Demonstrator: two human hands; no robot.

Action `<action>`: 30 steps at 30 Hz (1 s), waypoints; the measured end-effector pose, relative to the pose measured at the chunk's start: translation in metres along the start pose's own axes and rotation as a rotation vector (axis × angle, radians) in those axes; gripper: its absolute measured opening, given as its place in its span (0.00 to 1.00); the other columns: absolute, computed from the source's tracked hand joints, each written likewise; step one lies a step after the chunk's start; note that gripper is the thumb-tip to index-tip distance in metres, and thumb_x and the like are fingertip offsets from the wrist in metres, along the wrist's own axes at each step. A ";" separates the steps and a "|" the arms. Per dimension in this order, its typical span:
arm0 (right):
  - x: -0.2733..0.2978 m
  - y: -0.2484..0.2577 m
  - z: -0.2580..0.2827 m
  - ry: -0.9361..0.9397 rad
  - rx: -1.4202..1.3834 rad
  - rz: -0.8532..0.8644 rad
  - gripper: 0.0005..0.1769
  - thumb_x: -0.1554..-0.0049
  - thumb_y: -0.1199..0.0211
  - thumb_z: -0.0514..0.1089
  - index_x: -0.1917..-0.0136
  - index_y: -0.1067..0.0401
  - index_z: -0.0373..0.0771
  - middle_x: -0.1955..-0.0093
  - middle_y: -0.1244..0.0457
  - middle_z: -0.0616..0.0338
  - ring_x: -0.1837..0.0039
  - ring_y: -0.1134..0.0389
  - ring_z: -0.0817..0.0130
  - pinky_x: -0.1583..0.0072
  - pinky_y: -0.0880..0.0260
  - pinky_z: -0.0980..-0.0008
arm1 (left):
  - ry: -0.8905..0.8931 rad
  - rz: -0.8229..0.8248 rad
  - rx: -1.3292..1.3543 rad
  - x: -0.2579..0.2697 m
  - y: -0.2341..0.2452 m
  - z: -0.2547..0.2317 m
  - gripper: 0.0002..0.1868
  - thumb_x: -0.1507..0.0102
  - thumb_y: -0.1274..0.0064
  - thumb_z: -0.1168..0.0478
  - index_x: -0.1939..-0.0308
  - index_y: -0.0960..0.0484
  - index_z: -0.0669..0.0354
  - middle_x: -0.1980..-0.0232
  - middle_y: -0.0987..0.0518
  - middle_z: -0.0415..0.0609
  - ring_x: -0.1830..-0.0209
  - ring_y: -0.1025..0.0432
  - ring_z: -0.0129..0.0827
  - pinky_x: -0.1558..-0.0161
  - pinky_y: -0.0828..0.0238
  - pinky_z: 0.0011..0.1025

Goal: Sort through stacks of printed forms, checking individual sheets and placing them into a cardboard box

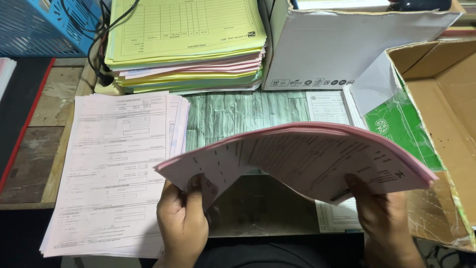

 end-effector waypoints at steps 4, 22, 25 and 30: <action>0.003 0.021 0.019 -0.196 0.015 -0.005 0.10 0.42 0.44 0.31 0.46 0.31 0.27 0.55 0.34 0.48 0.53 0.32 0.58 0.50 0.28 0.61 | 0.103 0.134 -0.095 -0.005 0.019 -0.022 0.11 0.33 0.51 0.58 0.53 0.22 0.61 0.64 0.17 0.46 0.64 0.23 0.27 0.60 0.24 0.25; -0.025 0.066 0.089 0.011 0.376 0.724 0.32 0.47 0.43 0.54 0.33 0.22 0.42 0.34 0.21 0.62 0.35 0.18 0.71 0.37 0.25 0.70 | -0.883 0.774 -0.176 -0.041 -0.002 -0.099 0.35 0.32 0.40 0.54 0.28 0.39 0.61 0.27 0.31 0.61 0.27 0.32 0.58 0.32 0.33 0.55; -0.023 0.068 0.103 -0.011 0.434 0.745 0.34 0.53 0.32 0.47 0.31 0.22 0.48 0.35 0.20 0.66 0.35 0.17 0.75 0.38 0.24 0.72 | -0.869 0.793 0.012 -0.046 -0.010 -0.112 0.13 0.27 0.55 0.60 0.42 0.28 0.65 0.46 0.19 0.54 0.50 0.20 0.48 0.51 0.24 0.40; -0.002 0.059 0.092 0.397 0.377 0.561 0.28 0.50 0.39 0.40 0.36 0.29 0.33 0.35 0.26 0.58 0.39 0.19 0.75 0.41 0.19 0.80 | -0.724 0.864 0.125 -0.051 -0.004 -0.107 0.07 0.30 0.56 0.68 0.50 0.23 0.59 0.59 0.18 0.45 0.63 0.20 0.39 0.56 0.24 0.33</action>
Point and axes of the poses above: each hand's wrist, its own x-axis away from the middle knuckle, its own y-axis out of the back of the hand, z = x × y, the point moved 1 cm from there along -x, towards the middle knuckle
